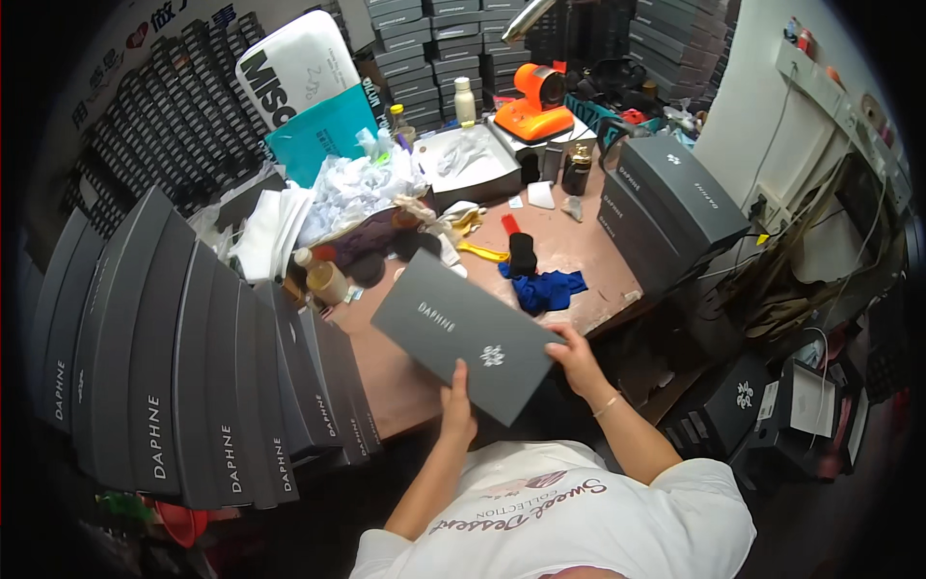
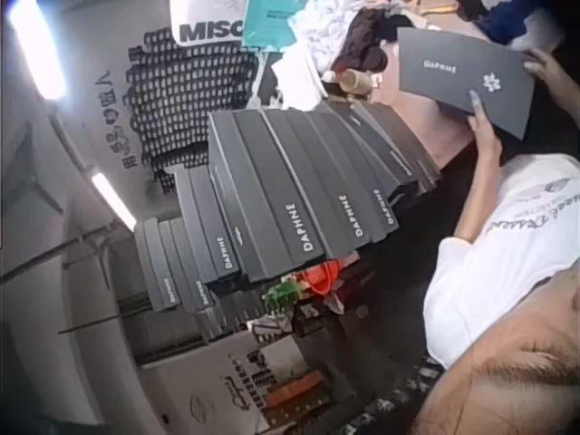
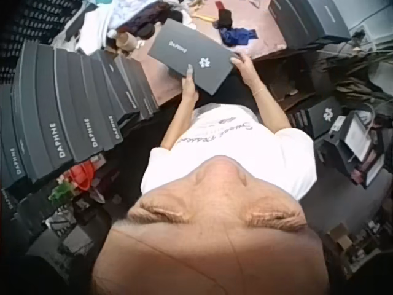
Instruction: Packing shoes into boxes with protective paper and plastic bags.
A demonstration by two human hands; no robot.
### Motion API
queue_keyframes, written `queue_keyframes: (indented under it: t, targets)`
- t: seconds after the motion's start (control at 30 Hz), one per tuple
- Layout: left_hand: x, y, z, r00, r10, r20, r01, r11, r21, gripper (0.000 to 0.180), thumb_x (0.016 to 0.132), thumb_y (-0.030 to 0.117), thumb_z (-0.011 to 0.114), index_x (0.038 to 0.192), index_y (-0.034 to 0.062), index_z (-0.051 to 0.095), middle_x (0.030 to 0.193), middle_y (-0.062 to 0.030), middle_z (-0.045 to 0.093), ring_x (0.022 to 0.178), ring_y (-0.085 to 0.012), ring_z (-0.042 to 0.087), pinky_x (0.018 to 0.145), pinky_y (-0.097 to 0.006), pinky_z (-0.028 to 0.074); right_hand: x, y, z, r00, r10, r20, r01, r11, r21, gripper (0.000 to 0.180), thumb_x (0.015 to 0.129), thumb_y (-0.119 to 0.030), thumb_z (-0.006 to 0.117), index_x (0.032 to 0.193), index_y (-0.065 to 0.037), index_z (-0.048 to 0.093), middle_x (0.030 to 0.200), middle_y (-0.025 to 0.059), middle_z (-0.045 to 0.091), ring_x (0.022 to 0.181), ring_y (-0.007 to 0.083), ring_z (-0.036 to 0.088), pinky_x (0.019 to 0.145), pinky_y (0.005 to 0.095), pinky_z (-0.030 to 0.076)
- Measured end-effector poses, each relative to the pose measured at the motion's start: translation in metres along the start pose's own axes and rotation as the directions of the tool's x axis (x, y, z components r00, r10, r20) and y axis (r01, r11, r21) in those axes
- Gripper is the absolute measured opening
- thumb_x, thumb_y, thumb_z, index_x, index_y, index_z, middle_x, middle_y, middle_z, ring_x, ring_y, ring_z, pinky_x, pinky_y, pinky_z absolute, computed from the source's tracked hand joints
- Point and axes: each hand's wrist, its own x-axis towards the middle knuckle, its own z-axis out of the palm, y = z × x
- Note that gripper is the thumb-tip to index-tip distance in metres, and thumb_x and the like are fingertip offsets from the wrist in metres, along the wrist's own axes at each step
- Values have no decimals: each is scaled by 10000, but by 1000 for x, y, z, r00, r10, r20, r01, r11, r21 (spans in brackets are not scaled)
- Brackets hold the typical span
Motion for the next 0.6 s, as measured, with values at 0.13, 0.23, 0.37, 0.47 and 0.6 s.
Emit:
queue_keyframes:
  t: [0.13, 0.23, 0.37, 0.47, 0.6]
  targets:
    - [10, 2, -56, 953, 118, -281, -55, 974, 221, 686, 863, 180, 687, 1382, 1, 275, 1305, -173, 444, 1178, -272, 473, 1012, -389, 396, 32, 55, 24, 877, 432, 209, -336, 864, -375, 400, 868, -389, 644, 977, -6, 605, 849, 17, 598, 778, 114, 527, 715, 271, 441]
    - [22, 23, -66, 957, 31, -289, -59, 994, -88, 711, 856, 184, 695, 1386, 4, 255, 1288, -168, 447, 1164, -273, 477, 994, -384, 405, 49, 28, 25, 675, 660, 330, -606, 751, -262, 406, 892, -435, 617, 905, -29, 620, 848, 24, 602, 782, 117, 543, 694, 269, 443]
    - [18, 41, -34, 984, -15, -175, -17, 984, -180, 661, 854, 194, 699, 1370, 12, 328, 1317, -141, 441, 1178, -240, 466, 1023, -386, 381, 64, 12, 17, 714, 564, 415, -626, 779, 18, 358, 940, -389, 561, 1019, -47, 630, 947, 41, 646, 847, 119, 603, 747, 295, 494]
    - [1, 50, -43, 880, 448, -156, -336, 821, 462, 683, 887, 236, 655, 1422, -1, 302, 1398, -169, 405, 1296, -258, 391, 1086, -376, 296, 48, -38, 56, 817, 438, 376, -542, 805, 239, 305, 917, -290, 612, 1094, -43, 587, 1009, 52, 649, 893, 116, 628, 749, 240, 496]
    - [-34, 105, -51, 745, 661, 85, -499, 468, 729, 624, 908, 230, 619, 1410, -15, 340, 1433, -178, 385, 1353, -275, 340, 1101, -370, 271, 2, -33, 125, 772, 273, 574, -273, 958, -89, 435, 869, -248, 673, 1200, -14, 514, 1073, 98, 622, 943, 171, 629, 817, 312, 505]
